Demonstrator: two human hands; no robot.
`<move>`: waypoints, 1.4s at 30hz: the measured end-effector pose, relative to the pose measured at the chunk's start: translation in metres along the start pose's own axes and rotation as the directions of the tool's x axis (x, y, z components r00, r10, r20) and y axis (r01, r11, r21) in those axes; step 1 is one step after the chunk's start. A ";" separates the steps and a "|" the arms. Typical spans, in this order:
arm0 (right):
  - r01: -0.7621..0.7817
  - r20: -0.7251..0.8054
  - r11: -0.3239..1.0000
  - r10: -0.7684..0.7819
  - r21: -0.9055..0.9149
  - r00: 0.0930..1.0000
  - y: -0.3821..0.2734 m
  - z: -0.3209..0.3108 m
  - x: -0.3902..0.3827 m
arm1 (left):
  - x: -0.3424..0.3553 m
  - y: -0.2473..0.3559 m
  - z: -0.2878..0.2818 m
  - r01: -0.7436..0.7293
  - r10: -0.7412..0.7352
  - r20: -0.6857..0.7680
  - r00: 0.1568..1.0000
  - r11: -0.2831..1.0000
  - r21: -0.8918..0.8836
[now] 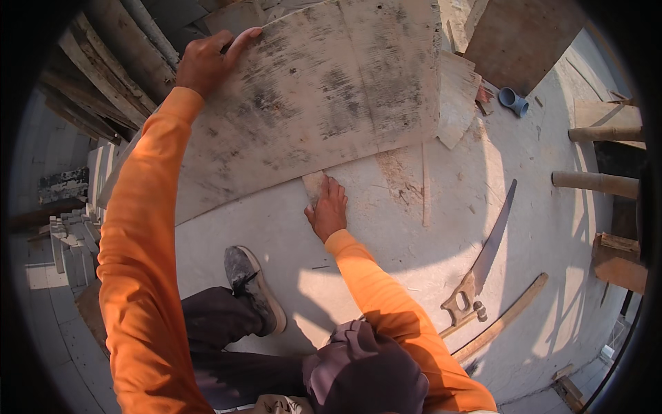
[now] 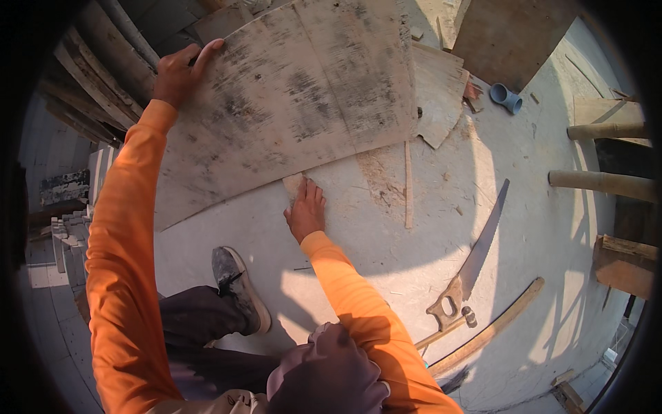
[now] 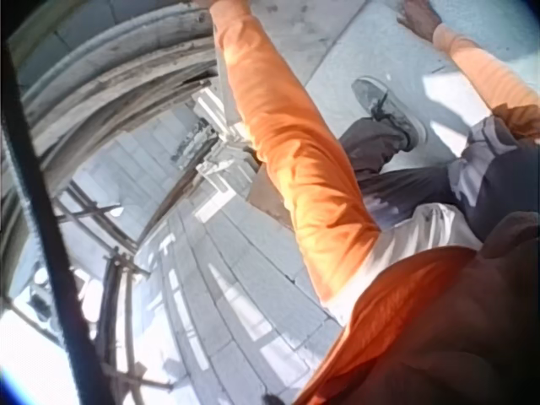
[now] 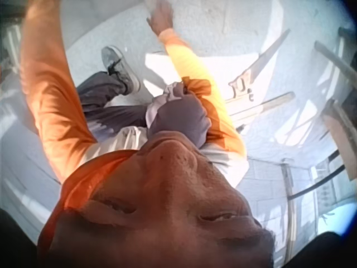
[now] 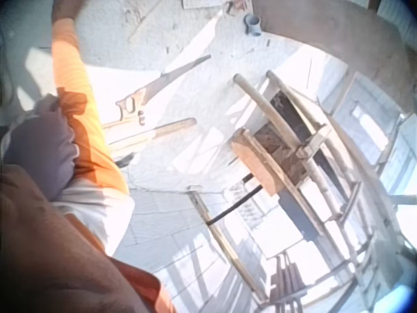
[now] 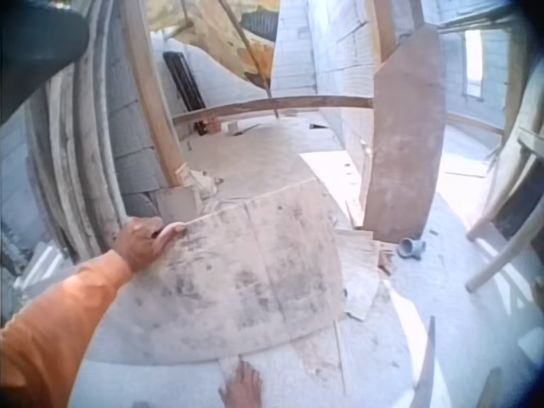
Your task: The person moves a piece of wood from a stack, places it on a flat surface, marks a line with a pencil using a ruler as a guide, and then cuts along the mark using a hand saw.
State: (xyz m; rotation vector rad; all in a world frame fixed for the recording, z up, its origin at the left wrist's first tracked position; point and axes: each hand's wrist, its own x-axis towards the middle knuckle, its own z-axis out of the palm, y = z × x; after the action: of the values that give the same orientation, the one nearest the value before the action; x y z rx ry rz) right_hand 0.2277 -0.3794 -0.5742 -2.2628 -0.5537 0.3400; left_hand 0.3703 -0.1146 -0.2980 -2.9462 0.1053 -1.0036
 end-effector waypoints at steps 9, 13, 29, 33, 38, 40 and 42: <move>-0.079 -0.100 0.997 0.077 -0.010 0.992 0.007 -0.006 -0.009 | 0.000 -0.003 -0.013 -0.075 0.077 -0.068 0.995 0.997 0.028; -0.073 -0.107 0.996 0.067 -0.050 0.992 0.014 -0.011 -0.004 | -0.002 -0.002 -0.001 -0.063 0.061 0.022 0.998 0.996 0.062; -0.503 -0.405 0.781 0.352 -0.369 0.844 0.158 -0.178 -0.321 | 0.031 0.058 0.014 0.315 -0.321 0.302 0.898 0.947 0.069; -0.504 -0.411 0.752 0.336 -0.425 0.847 0.164 -0.189 -0.324 | 0.024 0.075 0.017 0.338 -0.380 0.119 0.917 0.902 0.270; -0.340 -0.417 0.741 0.090 -0.579 0.904 0.185 -0.199 -0.322 | 0.020 0.077 0.006 0.265 -0.297 0.108 0.949 0.934 0.239; -0.398 -0.548 0.913 0.376 0.083 0.747 0.184 -0.203 -0.321 | 0.023 0.077 0.004 0.190 -0.221 0.163 0.961 0.963 0.189; -0.205 -0.638 0.844 0.515 0.496 0.573 0.160 -0.207 -0.301 | 0.019 0.075 0.006 0.138 -0.168 0.227 0.959 0.980 0.143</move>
State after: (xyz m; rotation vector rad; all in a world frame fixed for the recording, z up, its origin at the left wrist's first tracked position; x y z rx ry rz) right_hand 0.0947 -0.7536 -0.5327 -1.8794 0.4229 -0.3078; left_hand 0.3849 -0.1911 -0.2949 -2.9648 -0.1882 -0.6328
